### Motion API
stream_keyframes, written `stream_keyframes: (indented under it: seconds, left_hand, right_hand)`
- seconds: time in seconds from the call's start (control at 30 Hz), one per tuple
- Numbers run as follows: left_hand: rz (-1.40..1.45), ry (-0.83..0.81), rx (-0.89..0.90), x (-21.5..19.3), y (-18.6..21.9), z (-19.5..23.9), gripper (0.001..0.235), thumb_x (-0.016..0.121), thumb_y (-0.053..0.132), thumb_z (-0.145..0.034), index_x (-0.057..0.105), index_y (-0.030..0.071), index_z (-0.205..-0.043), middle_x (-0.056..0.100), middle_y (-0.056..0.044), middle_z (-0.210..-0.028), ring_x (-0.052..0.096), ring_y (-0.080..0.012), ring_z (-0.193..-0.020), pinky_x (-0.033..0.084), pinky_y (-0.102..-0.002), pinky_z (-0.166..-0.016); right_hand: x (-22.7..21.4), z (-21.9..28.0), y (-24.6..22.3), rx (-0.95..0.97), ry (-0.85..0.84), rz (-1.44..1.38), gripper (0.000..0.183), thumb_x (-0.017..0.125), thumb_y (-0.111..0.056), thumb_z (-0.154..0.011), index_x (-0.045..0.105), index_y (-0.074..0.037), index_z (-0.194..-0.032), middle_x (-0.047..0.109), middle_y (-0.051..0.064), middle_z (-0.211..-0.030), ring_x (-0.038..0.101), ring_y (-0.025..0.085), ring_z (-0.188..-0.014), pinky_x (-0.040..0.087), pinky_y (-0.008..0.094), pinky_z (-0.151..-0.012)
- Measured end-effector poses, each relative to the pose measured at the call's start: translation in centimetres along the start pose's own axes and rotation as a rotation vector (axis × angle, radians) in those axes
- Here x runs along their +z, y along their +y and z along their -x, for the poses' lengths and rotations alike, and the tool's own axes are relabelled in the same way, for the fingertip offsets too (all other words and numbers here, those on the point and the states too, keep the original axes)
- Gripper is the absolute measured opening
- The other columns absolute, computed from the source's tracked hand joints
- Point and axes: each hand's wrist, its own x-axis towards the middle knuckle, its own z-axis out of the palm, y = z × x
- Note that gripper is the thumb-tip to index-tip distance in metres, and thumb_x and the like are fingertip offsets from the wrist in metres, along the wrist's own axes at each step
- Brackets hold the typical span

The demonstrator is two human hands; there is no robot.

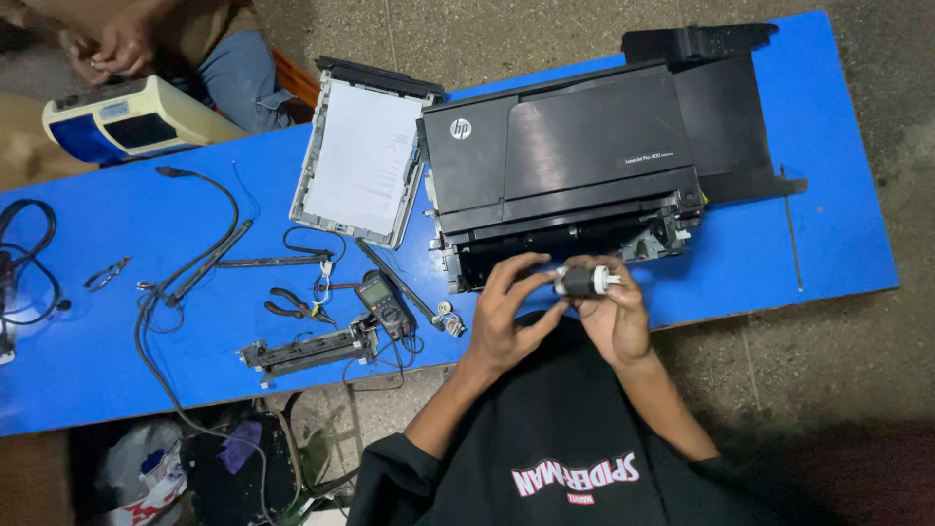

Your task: The person repeatedly removes and reinserts a cylindrical drum unit from an HP LaserJet Pro 400 printer on a blue workbench. The person handles the drum with both hands, aligns it, and places it back into the printer multiple times. A second person is visible nearby handling a power cord and a small beige device.

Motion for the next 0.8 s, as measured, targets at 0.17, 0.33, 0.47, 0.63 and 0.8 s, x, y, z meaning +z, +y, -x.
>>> stream_keyframes:
  seconds: [0.17,0.33,0.47,0.63,0.8]
  left_hand:
    - [0.038,-0.092,-0.019,0.0,0.7,-0.8,0.041,0.086,0.013,-0.082,0.07,0.003,-0.119,0.068,-0.014,-0.118,0.069,-0.0319,-0.104,0.058,-0.039,-0.087]
    - [0.013,-0.06,-0.102,0.6,0.9,0.0,0.038,0.086,0.013,-0.082,0.073,0.0,-0.115,0.073,-0.014,-0.11,0.071,-0.0295,-0.097,0.058,-0.037,-0.083]
    - [0.067,0.005,-0.189,1.2,0.5,0.6,0.036,0.086,0.012,-0.082,0.073,-0.001,-0.113,0.074,-0.016,-0.111,0.073,-0.0286,-0.099,0.059,-0.035,-0.086]
    - [0.192,0.009,-0.369,1.2,0.0,1.0,0.036,0.084,0.011,-0.085,0.073,-0.002,-0.116,0.075,-0.014,-0.114,0.075,-0.0242,-0.104,0.06,-0.033,-0.091]
    - [0.285,-0.102,-0.481,0.9,0.0,0.3,0.038,0.084,0.01,-0.085,0.072,0.0,-0.119,0.077,-0.014,-0.112,0.076,-0.0214,-0.101,0.062,-0.031,-0.087]
  right_hand:
    - [-1.2,0.4,0.4,0.001,0.076,0.098,0.038,0.054,-0.021,-0.102,0.052,-0.004,-0.135,0.063,0.015,-0.119,0.066,0.025,-0.109,0.057,0.037,-0.093]
    - [-1.6,1.1,1.0,-0.382,0.205,0.741,0.025,0.061,-0.007,-0.105,0.055,-0.005,-0.129,0.071,0.017,-0.105,0.072,0.017,-0.09,0.061,0.029,-0.078]
    - [-0.5,1.1,0.9,-0.549,0.16,0.985,0.031,0.073,0.007,-0.095,0.063,0.004,-0.124,0.068,0.019,-0.119,0.07,0.02,-0.103,0.061,0.03,-0.085]
    - [2.0,0.4,-0.4,-0.613,-0.024,1.2,0.06,0.085,0.003,-0.075,0.056,0.006,-0.128,0.055,0.023,-0.133,0.066,0.028,-0.116,0.065,0.032,-0.086]
    - [3.5,0.2,-1.1,-0.622,-0.009,1.275,0.068,0.092,-0.001,-0.074,0.056,-0.001,-0.131,0.06,0.019,-0.138,0.068,0.029,-0.121,0.064,0.033,-0.091]
